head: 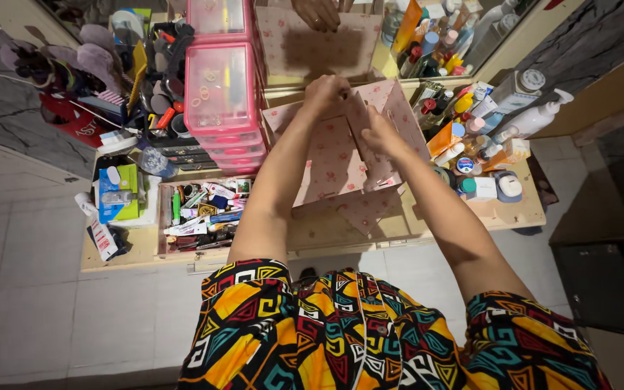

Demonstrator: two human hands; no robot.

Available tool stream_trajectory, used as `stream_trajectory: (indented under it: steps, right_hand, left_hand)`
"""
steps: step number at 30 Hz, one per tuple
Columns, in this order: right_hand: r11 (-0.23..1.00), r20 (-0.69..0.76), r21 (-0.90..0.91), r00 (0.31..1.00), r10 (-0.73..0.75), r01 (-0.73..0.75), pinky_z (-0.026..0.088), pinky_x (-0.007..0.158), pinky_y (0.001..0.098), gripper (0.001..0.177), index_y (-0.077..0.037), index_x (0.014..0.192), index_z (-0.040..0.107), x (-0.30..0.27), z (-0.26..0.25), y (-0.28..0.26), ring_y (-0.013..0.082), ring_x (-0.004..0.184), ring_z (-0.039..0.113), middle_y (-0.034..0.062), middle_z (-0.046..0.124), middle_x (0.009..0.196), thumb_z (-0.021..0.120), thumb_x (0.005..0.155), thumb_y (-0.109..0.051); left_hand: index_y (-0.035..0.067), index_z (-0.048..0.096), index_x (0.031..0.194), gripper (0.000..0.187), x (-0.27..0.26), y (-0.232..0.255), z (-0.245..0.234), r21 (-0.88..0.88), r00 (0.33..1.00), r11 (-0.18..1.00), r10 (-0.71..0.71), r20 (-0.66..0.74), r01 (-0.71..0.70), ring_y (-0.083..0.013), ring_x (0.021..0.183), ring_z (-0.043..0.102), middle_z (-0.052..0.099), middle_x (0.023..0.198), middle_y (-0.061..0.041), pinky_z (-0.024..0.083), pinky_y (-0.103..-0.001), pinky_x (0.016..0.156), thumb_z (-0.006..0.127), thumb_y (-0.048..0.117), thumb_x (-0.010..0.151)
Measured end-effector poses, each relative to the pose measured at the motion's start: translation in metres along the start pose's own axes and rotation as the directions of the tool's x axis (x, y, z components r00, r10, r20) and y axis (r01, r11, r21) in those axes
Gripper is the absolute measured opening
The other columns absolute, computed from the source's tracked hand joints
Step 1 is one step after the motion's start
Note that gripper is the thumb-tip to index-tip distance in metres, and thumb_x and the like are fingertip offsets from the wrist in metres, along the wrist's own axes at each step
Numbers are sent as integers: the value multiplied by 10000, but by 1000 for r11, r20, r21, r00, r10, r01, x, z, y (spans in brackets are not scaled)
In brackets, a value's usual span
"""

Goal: The person assembles a pink patterned cardboard box by folding and interlocking its flaps. They repeatedly fold side panels, tuck tabs into slots, and adjust the structure to form a stable box shape on a cluttered countertop.

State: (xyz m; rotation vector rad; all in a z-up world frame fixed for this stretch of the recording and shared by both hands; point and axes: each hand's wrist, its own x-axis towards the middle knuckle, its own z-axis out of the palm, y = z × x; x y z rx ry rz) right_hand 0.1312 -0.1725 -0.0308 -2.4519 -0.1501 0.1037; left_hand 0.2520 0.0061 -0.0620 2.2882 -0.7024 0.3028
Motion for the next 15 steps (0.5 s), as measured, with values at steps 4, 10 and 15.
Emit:
stream_trajectory:
  steps: [4,10,15]
  right_hand:
    - [999,15,-41,1000,1,0,477,997,492,598,21,1414,400,9,5,13,463,1177,605,337,631,1204,587,850,-47]
    - [995,25,-100,999,29,-26,472,1021,496,643,26,1451,377,18,15,35,480,1213,585,357,608,1243,620,863,-66]
    - [995,31,-78,998,-60,62,475,1021,487,701,52,1478,318,28,22,59,483,1237,567,370,574,1295,639,873,-94]
  left_hand:
    - [221,778,829,151,2,2,-5,-34,999,999,-18,37,19,-301,863,715,752,872,-50,559,-445,719,694,129,743]
    - [218,769,791,133,5,4,-4,-49,996,996,-68,57,70,-289,844,722,751,840,-46,564,-437,714,691,123,742]
    - [239,771,878,159,4,6,-3,30,993,998,-54,101,51,-301,919,722,761,925,-49,565,-438,769,733,156,748]
